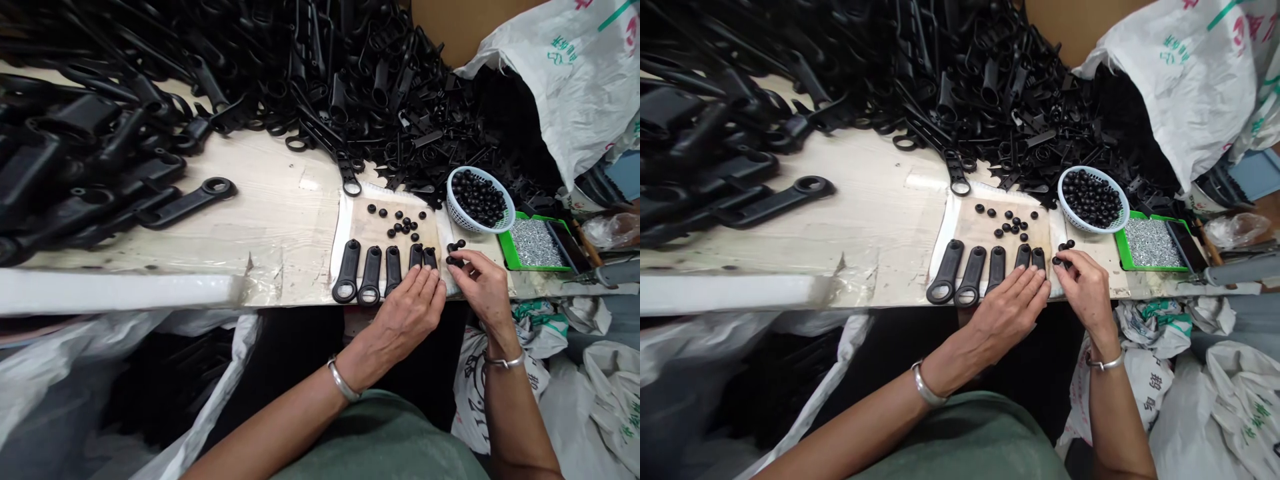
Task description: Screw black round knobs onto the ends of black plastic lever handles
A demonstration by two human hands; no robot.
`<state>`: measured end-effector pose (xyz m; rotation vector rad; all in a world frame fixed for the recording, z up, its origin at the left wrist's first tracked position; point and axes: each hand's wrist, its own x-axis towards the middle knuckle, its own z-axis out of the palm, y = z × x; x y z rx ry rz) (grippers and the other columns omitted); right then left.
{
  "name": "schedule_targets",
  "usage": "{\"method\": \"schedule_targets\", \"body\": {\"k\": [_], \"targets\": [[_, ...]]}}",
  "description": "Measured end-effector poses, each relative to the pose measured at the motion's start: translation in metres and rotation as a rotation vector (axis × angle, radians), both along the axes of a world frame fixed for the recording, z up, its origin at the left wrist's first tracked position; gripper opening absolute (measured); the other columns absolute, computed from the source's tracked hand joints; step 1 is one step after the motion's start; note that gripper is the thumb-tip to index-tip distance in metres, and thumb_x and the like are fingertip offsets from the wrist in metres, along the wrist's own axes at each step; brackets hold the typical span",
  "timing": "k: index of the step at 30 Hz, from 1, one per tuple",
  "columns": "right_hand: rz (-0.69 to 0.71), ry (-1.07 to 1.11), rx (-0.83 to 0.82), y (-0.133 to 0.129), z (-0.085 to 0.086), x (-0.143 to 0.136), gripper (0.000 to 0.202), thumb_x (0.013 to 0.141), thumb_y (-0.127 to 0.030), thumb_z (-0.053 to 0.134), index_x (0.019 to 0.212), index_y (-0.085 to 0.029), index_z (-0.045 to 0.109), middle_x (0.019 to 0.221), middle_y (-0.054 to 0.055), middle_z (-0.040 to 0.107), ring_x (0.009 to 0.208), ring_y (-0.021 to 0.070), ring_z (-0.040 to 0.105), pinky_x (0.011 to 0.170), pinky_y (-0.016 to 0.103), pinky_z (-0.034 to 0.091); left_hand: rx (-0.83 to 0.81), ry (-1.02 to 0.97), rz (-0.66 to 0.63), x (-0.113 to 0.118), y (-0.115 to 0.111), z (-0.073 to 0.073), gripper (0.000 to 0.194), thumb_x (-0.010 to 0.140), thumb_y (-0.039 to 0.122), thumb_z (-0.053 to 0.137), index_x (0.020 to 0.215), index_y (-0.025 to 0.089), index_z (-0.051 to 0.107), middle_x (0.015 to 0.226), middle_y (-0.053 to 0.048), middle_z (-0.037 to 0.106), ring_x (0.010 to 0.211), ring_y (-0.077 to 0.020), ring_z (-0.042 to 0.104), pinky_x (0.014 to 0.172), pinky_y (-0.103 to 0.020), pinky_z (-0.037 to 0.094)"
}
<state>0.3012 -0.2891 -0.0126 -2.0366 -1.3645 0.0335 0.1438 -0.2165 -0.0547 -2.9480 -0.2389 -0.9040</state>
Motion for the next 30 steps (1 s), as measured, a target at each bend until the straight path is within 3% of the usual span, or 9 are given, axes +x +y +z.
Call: {"method": "schedule_targets", "body": {"k": [9, 14, 18, 24, 30], "targets": [[-0.078, 0.054, -0.007, 0.001, -0.002, -0.003, 0.016, 0.081, -0.024, 0.066, 0.096, -0.018, 0.069, 0.071, -0.001, 0.065, 0.053, 0.01, 0.05, 0.063, 0.027, 0.047, -0.022, -0.043, -0.008, 0.002, 0.001, -0.001, 0.031, 0.097, 0.01, 0.043, 0.12, 0.004, 0.062, 0.125, -0.017, 0.068, 0.119, -0.0274, 0.064, 0.107, -0.043, 0.049], [-0.049, -0.02, 0.012, 0.0, 0.002, -0.005, 0.019, 0.086, -0.025, 0.063, 0.102, -0.018, 0.07, 0.094, 0.005, 0.071, 0.061, 0.011, 0.054, 0.065, 0.028, 0.049, -0.022, -0.032, -0.021, 0.0, 0.003, 0.003, 0.031, 0.098, 0.01, 0.041, 0.12, 0.006, 0.062, 0.124, -0.016, 0.068, 0.119, -0.0267, 0.064, 0.107, -0.043, 0.047], [-0.025, -0.001, -0.019, 0.003, 0.009, -0.007, 0.021, 0.088, -0.024, 0.061, 0.106, -0.018, 0.07, 0.09, 0.004, 0.072, 0.067, 0.0137, 0.063, 0.066, 0.027, 0.052, -0.031, -0.01, -0.015, -0.001, 0.002, 0.004, 0.03, 0.098, 0.012, 0.042, 0.12, 0.007, 0.062, 0.126, -0.015, 0.068, 0.12, -0.0261, 0.063, 0.108, -0.041, 0.047], [0.081, -0.286, -0.099, 0.016, 0.017, -0.008, 0.022, 0.093, -0.019, 0.053, 0.109, -0.018, 0.069, 0.101, 0.009, 0.069, 0.088, 0.0196, 0.065, 0.08, 0.033, 0.052, -0.068, 0.019, -0.01, -0.003, -0.001, 0.003, 0.031, 0.096, 0.012, 0.047, 0.124, 0.006, 0.06, 0.129, -0.018, 0.065, 0.126, -0.0271, 0.06, 0.113, -0.042, 0.041], [0.122, -0.496, -0.317, 0.027, 0.021, -0.012, 0.021, 0.095, -0.018, 0.048, 0.103, -0.019, 0.068, 0.095, 0.008, 0.062, 0.081, 0.0189, 0.058, 0.067, 0.031, 0.043, -0.08, 0.027, -0.005, -0.002, 0.0, 0.004, 0.031, 0.094, 0.011, 0.048, 0.123, 0.006, 0.06, 0.128, -0.018, 0.066, 0.125, -0.0272, 0.06, 0.112, -0.042, 0.041]]}}
